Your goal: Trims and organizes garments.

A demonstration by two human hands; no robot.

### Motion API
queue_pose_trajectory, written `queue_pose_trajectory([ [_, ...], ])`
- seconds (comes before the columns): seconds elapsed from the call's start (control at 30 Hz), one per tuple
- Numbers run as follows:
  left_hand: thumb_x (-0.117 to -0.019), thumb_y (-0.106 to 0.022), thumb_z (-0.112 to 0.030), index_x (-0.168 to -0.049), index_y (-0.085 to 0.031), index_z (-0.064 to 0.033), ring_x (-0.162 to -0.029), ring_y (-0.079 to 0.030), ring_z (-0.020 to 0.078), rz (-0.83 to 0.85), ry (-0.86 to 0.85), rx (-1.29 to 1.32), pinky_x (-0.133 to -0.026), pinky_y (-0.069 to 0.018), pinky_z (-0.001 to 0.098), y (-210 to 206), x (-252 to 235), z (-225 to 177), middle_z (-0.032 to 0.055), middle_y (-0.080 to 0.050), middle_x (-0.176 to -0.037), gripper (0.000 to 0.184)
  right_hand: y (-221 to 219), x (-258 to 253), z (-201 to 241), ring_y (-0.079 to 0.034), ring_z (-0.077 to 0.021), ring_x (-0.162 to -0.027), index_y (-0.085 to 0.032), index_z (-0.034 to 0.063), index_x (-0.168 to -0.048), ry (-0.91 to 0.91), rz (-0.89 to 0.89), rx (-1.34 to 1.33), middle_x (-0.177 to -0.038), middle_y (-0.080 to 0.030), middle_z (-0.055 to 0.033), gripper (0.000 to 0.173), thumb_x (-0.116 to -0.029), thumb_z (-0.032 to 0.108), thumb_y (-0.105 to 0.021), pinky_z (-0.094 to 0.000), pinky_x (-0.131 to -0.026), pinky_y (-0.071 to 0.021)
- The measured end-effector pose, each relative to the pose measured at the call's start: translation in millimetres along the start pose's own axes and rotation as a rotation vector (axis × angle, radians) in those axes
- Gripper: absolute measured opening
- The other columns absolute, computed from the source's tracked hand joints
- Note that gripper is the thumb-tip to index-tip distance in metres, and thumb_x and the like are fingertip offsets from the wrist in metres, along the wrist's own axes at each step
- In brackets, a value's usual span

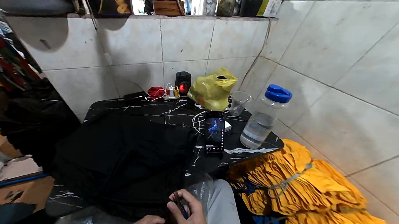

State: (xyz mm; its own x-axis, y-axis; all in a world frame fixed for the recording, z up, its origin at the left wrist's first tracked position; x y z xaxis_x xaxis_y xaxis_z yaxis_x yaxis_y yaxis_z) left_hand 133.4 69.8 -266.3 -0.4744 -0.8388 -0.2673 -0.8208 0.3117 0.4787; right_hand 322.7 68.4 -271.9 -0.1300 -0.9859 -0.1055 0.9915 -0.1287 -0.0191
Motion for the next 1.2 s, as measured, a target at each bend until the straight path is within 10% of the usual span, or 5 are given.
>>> queue_pose_trajectory([
  [0.27, -0.0948, -0.073, -0.015, -0.097, -0.077, -0.0040, -0.089, -0.072, 0.0089, -0.362, -0.123, -0.067, -0.085, -0.0605, 0.0271, 6.4, -7.3, 1.1, 0.0037, -0.077, -0.094, 0.012, -2.5, 3.3, 2.2, -0.070, -0.0088, -0.083, -0.068, -0.0008, -0.110, 0.047, 0.011, 0.061, -0.098, -0.073, -0.0068, 0.017, -0.0957, 0.008, -0.071, -0.0258, -0.074, -0.0598],
  [0.6, -0.0879, -0.082, -0.027, -0.106, -0.077, -0.0079, -0.107, -0.068, 0.0143, -0.369, -0.086, -0.204, -0.098, -0.0548, 0.0324, -10.2, -15.9, 6.7, 0.0051, -0.074, -0.107, 0.026, -8.3, 6.8, 3.8, -0.069, -0.0093, -0.078, -0.067, -0.0017, -0.110, 0.052, 0.015, 0.045, -0.095, -0.073, -0.0075, 0.016, -0.0956, 0.006, -0.070, -0.0263, -0.071, -0.0595],
  [1.2, -0.0895, -0.078, -0.014, -0.091, -0.081, -0.0123, -0.087, -0.066, 0.0096, -0.490, -0.190, -0.208, -0.083, -0.0550, 0.0248, -19.1, -9.8, 5.7, 0.0003, -0.071, -0.085, 0.004, -5.6, 5.2, 0.0, -0.069, -0.0088, -0.080, -0.068, -0.0016, -0.109, 0.090, -0.017, 0.060, -0.094, -0.073, -0.0067, 0.016, -0.0959, 0.008, -0.070, -0.0253, -0.072, -0.0591],
])
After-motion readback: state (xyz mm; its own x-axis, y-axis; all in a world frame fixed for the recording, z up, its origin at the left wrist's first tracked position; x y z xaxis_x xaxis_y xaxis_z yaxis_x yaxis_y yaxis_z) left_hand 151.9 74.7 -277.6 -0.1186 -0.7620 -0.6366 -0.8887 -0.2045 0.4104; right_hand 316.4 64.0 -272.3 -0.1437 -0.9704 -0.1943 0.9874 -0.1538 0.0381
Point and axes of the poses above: each hand's wrist, its own x-axis away from the middle knuckle, its own y-axis out of the back of the hand, z = x × y, the point moved 2 cm from there along -x, towards the middle knuckle
